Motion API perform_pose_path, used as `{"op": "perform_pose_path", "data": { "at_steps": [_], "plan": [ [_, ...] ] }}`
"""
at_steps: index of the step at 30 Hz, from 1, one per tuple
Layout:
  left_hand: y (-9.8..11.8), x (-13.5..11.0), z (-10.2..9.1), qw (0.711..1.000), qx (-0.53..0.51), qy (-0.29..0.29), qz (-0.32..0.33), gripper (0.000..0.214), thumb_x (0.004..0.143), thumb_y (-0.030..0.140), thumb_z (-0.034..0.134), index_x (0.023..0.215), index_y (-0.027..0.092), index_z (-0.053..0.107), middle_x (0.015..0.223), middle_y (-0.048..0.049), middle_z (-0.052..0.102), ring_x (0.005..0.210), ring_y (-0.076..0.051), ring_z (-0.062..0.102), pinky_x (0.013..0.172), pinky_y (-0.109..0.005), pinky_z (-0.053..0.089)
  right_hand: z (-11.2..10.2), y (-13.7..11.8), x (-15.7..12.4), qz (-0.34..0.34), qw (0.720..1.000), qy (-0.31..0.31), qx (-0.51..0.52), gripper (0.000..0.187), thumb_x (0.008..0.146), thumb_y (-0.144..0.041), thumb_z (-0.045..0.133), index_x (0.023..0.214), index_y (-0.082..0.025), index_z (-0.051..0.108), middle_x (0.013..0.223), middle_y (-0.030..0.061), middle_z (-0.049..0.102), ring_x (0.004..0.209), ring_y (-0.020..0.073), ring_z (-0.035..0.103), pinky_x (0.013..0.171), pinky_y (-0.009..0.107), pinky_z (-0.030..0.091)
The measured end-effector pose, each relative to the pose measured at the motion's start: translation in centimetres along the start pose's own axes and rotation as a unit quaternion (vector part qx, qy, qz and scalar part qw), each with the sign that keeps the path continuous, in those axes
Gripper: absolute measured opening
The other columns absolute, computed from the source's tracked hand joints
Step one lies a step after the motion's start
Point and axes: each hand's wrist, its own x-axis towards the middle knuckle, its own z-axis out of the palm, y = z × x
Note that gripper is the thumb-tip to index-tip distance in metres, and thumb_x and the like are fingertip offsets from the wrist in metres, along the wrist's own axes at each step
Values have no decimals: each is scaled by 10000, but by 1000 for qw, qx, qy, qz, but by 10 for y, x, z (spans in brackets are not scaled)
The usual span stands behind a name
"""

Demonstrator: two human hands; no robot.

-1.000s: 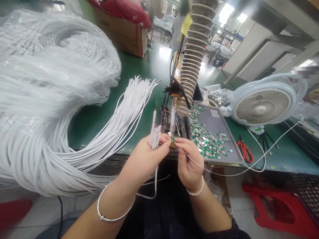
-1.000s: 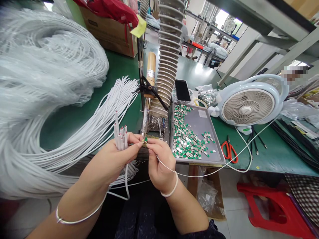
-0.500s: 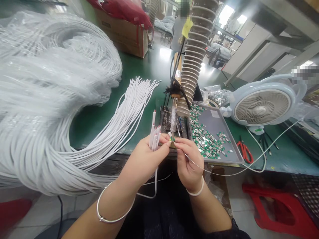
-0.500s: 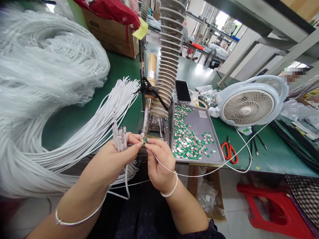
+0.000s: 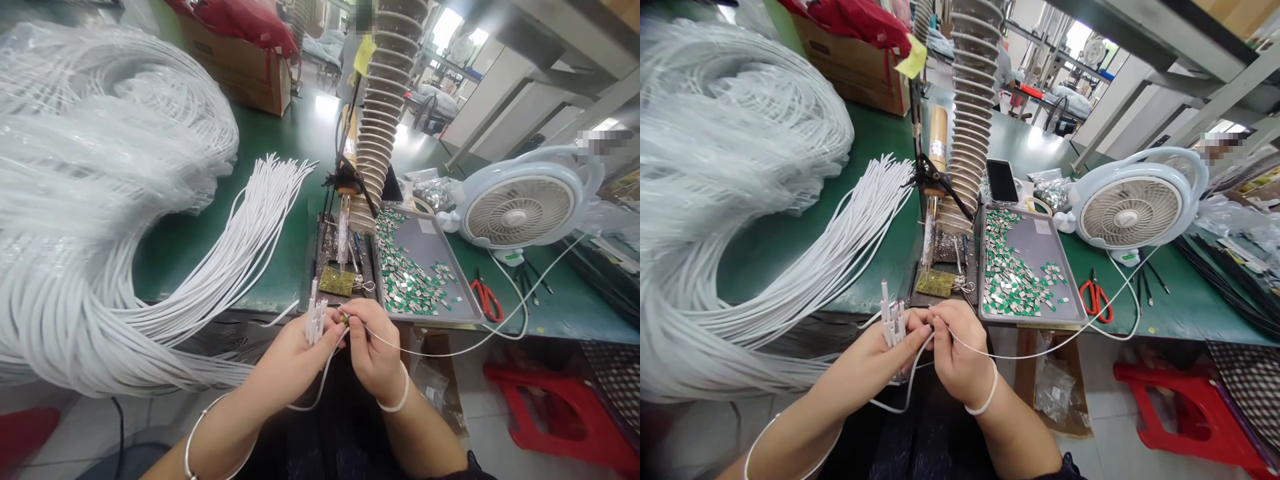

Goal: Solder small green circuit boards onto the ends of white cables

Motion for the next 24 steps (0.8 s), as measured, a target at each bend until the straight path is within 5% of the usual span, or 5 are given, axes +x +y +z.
{"op": "perform_pose_path", "data": {
  "at_steps": [7,11,16,20,24],
  "plan": [
    [-8,-6,-11,997,38,66,1,312,829,454,498,782,176,630,697,-47,646,661,-180,578,641,-293,438,-25,-3,-6,12,999,5,-53,254,854,-67,441,1032,-190,573,858,56,646,802,150,621,720,291,524],
    [-9,-5,-10,999,40,4,-9,414,844,527,443,599,194,473,497,44,414,477,-112,381,499,-256,329,-46,11,8,26,988,16,-151,211,872,-108,424,982,-197,579,862,57,640,817,167,608,745,315,499],
    [-24,3,-8,988,-130,-82,3,325,807,493,552,721,202,436,614,54,386,514,-92,341,503,-246,285,-60,35,30,89,958,-84,-260,153,840,-143,456,855,-191,601,779,51,633,742,186,590,684,312,470],
    [-34,5,-7,973,-217,-76,24,233,791,384,630,887,189,545,651,37,427,557,-96,377,542,-259,304,-59,46,38,99,944,-153,-276,129,805,-128,484,786,-189,596,749,38,624,705,173,574,654,286,445],
    [-32,4,-1,945,-321,-51,31,241,761,365,673,912,186,614,696,18,473,563,-87,402,558,-274,334,-57,49,38,93,940,-157,-287,147,804,-122,470,784,-183,602,746,44,621,699,174,568,648,285,436]
  ]
}}
